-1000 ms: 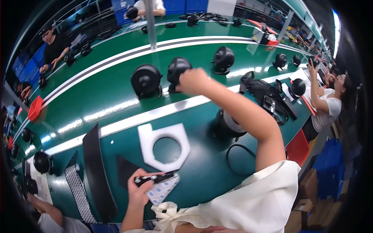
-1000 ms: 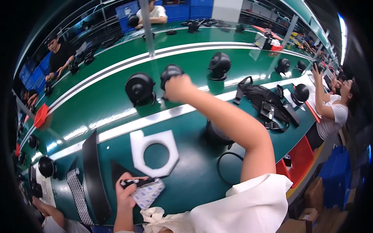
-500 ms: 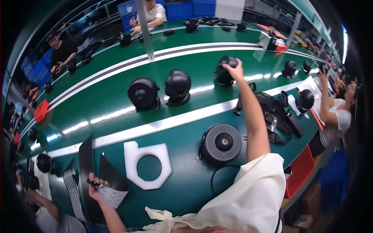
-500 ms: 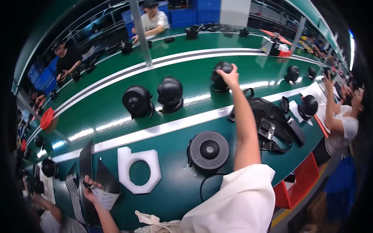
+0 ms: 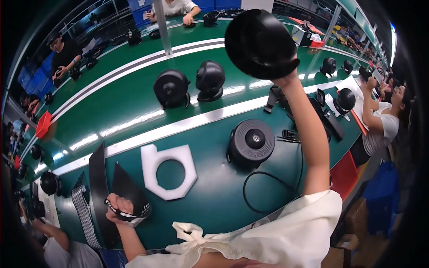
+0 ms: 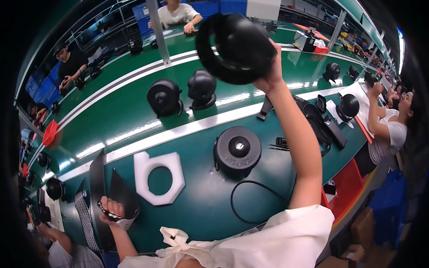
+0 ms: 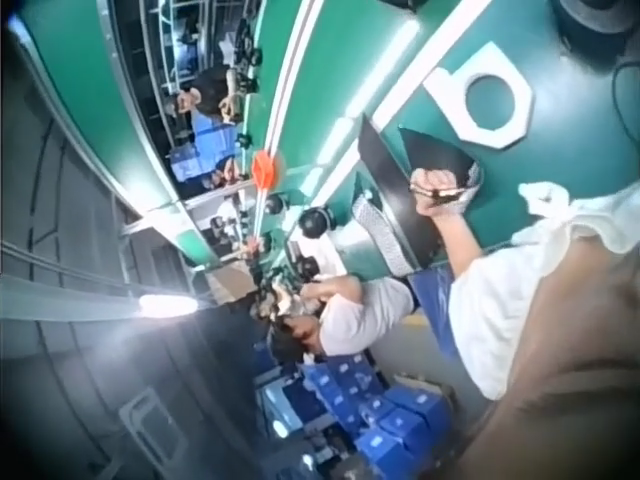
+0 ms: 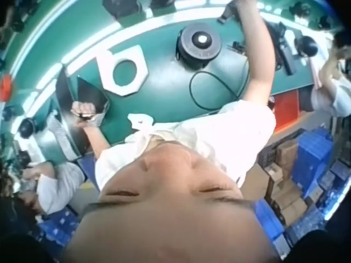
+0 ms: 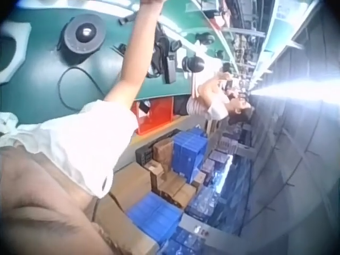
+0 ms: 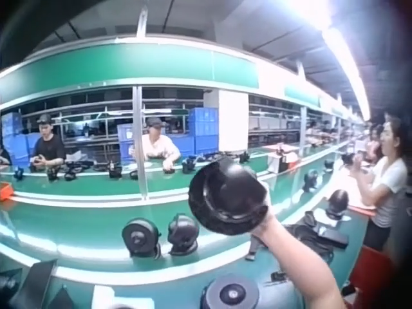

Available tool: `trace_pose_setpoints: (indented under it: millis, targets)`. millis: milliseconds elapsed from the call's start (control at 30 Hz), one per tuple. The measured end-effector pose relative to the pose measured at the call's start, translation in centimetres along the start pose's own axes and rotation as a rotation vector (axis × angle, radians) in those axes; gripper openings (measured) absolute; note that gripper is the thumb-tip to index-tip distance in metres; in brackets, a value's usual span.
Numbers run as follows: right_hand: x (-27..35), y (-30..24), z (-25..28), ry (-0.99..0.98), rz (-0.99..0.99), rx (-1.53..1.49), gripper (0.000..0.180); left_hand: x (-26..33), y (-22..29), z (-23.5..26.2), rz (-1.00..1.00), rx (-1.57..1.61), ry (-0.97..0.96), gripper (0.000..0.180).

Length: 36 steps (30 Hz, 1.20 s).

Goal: Assembling components of a headset by manually fitting plastic housings and foam padding at a factory workstation.

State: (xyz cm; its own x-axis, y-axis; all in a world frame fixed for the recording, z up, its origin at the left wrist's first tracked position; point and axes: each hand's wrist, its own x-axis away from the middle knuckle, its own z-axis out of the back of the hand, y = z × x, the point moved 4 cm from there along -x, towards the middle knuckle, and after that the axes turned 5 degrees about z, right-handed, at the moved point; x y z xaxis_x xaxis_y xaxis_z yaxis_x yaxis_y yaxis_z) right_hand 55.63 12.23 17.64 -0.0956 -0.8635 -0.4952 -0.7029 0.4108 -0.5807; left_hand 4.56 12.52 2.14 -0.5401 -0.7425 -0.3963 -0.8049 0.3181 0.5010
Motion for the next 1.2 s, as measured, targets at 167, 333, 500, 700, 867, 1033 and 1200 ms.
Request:
trace_pose_setpoints:
  millis: [167, 333, 500, 700, 867, 1033, 1200]
  targets:
    - [2.2, 6.9, -6.8, 0.010, -0.348, 0.282, 0.067, -2.4, -1.6, -4.9, 0.216, -0.490, -0.114, 0.019]
    - [7.2, 17.5, -12.8, 0.161, -0.747, 0.112, 0.070, -2.2, -4.0, -8.0, 0.307, -0.459, -0.135, 0.017]
    - [9.7, 24.5, -9.4, 0.069, -1.210, 0.192, 0.056, 0.0, -5.6, -7.3, 0.344, -0.754, 0.219, 0.016]
    - [6.2, 21.2, -10.0, -0.194, -0.700, 1.599, 0.046, -0.8, -7.5, -7.7, 0.447, -0.678, 0.334, 0.012]
    - [6.7, 15.5, -15.2, -0.180, -0.304, 2.051, 0.031, -2.4, -6.7, -8.2, 0.589, -0.723, 0.241, 0.013]
    - [9.9, 16.3, -20.0, -0.289, -0.019, 1.540, 0.015, -1.6, -1.5, -10.3, 0.401, -1.120, 0.312, 0.015]
    - [12.0, 21.0, -20.4, -0.436, -0.151, 1.099, 0.035, -1.1, -1.7, -10.2, 0.289, -0.825, 0.292, 0.032]
